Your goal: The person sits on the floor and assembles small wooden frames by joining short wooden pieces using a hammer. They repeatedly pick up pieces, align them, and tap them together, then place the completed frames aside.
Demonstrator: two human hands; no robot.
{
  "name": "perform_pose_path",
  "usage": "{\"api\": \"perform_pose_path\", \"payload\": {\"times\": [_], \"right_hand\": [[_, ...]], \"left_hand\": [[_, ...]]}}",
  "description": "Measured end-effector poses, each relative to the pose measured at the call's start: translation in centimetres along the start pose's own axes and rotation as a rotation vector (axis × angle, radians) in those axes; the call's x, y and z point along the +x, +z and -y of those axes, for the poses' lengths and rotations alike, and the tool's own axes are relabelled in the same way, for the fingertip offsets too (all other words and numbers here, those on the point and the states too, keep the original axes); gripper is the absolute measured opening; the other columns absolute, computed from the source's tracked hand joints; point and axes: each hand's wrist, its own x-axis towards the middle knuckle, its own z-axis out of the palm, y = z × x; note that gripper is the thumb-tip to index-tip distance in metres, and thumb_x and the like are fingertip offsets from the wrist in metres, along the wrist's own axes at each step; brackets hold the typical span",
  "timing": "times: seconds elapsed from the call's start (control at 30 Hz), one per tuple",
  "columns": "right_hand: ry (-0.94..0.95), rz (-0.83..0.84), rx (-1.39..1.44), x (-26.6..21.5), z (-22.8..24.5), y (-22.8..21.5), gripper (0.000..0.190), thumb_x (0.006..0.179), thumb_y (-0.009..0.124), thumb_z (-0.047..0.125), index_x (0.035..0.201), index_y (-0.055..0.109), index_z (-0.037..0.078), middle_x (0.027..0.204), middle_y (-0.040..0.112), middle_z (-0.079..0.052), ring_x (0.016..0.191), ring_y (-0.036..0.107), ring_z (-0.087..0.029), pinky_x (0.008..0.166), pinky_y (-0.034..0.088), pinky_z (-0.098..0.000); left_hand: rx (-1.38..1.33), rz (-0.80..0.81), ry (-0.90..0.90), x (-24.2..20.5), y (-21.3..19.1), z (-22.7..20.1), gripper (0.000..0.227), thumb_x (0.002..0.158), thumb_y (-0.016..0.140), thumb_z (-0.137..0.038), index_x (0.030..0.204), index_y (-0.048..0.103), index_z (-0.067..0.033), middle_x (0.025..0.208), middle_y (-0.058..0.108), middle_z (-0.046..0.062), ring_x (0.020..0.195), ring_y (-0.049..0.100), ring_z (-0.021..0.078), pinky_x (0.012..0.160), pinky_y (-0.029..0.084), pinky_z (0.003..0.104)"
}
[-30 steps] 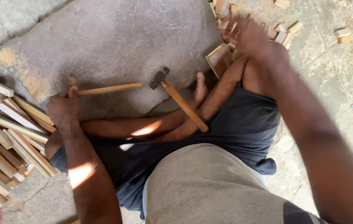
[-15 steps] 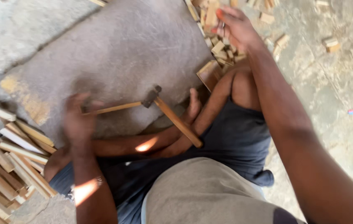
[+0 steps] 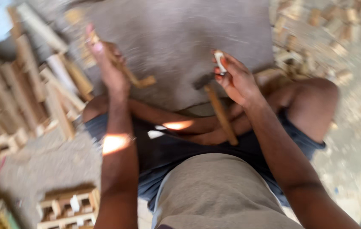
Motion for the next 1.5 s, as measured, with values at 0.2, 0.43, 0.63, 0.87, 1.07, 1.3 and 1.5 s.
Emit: {"api": "perform_pose_path", "payload": {"times": [0.2, 0.43, 0.63, 0.87, 1.07, 1.3, 1.5], "right_hand": [[-0.210, 0.077, -0.983, 2.6, -3.4, 5.0, 0.038, 0.099, 0.071, 0.013, 0.136, 0.065, 0.006, 0.122, 0.067, -0.004, 0.109, 0.062, -0.011, 0.089, 0.053, -0.0273], [-0.573, 0.364, -1.335, 5.3, -7.1, 4.5, 0.027, 0.091, 0.078, 0.003, 0.115, 0.065, 0.007, 0.120, 0.070, -0.011, 0.109, 0.068, -0.019, 0.089, 0.057, -0.0328], [-0.372, 0.007, -1.039, 6.7, -8.5, 3.0, 0.054, 0.089, 0.078, 0.007, 0.139, 0.059, 0.014, 0.117, 0.073, -0.007, 0.103, 0.074, -0.022, 0.088, 0.058, -0.0329], [-0.596, 0.104, -1.387, 11.1, -9.8, 0.4, 0.039, 0.082, 0.088, 0.011, 0.119, 0.076, 0.012, 0.116, 0.074, -0.011, 0.107, 0.067, -0.032, 0.092, 0.054, -0.0440], [-0.641, 0.082, -1.349, 11.2, -11.6, -1.4, 0.040, 0.084, 0.086, 0.010, 0.123, 0.076, 0.011, 0.118, 0.073, -0.013, 0.114, 0.065, -0.033, 0.095, 0.053, -0.0450], [-0.618, 0.162, -1.383, 12.1, -11.1, -1.2, 0.038, 0.088, 0.084, 0.015, 0.123, 0.071, 0.012, 0.124, 0.073, -0.010, 0.121, 0.064, -0.034, 0.104, 0.050, -0.0472], [-0.541, -0.080, -1.511, 2.4, -8.9, -1.5, 0.074, 0.090, 0.084, 0.025, 0.150, 0.045, 0.004, 0.156, 0.038, -0.021, 0.143, 0.042, -0.043, 0.111, 0.042, -0.0505]], "left_hand": [[-0.319, -0.208, -0.088, 1.8, -1.5, 2.1, 0.051, 0.110, 0.054, -0.045, 0.150, 0.043, -0.0161, 0.089, 0.059, 0.001, 0.072, 0.053, 0.0113, 0.061, 0.047, 0.026], [-0.282, -0.202, -0.064, 2.7, -1.4, 2.8, 0.049, 0.111, 0.054, -0.034, 0.156, 0.041, -0.0220, 0.091, 0.065, -0.002, 0.067, 0.053, 0.0054, 0.057, 0.047, 0.022], [-0.009, -0.098, 0.088, 1.8, 0.9, 1.5, 0.048, 0.102, 0.070, -0.030, 0.146, 0.054, -0.0178, 0.114, 0.074, 0.000, 0.092, 0.075, 0.0101, 0.060, 0.058, 0.028], [1.134, 0.518, 0.084, -0.9, 4.9, 1.8, 0.044, 0.088, 0.088, -0.041, 0.122, 0.076, -0.0159, 0.099, 0.077, 0.010, 0.074, 0.073, 0.0216, 0.068, 0.057, 0.037], [1.236, 0.749, 0.061, -1.6, 5.7, 4.5, 0.048, 0.081, 0.087, -0.042, 0.124, 0.077, -0.0254, 0.099, 0.078, 0.009, 0.081, 0.074, 0.0254, 0.078, 0.058, 0.042], [1.228, 0.767, 0.173, -1.8, 5.6, 4.4, 0.043, 0.084, 0.088, -0.039, 0.121, 0.077, -0.0217, 0.107, 0.077, 0.009, 0.091, 0.073, 0.0321, 0.079, 0.057, 0.044], [1.241, 0.754, 0.120, -1.2, 6.6, 3.3, 0.041, 0.083, 0.089, -0.035, 0.120, 0.078, -0.0222, 0.109, 0.077, 0.007, 0.093, 0.074, 0.0299, 0.081, 0.058, 0.042]]}}
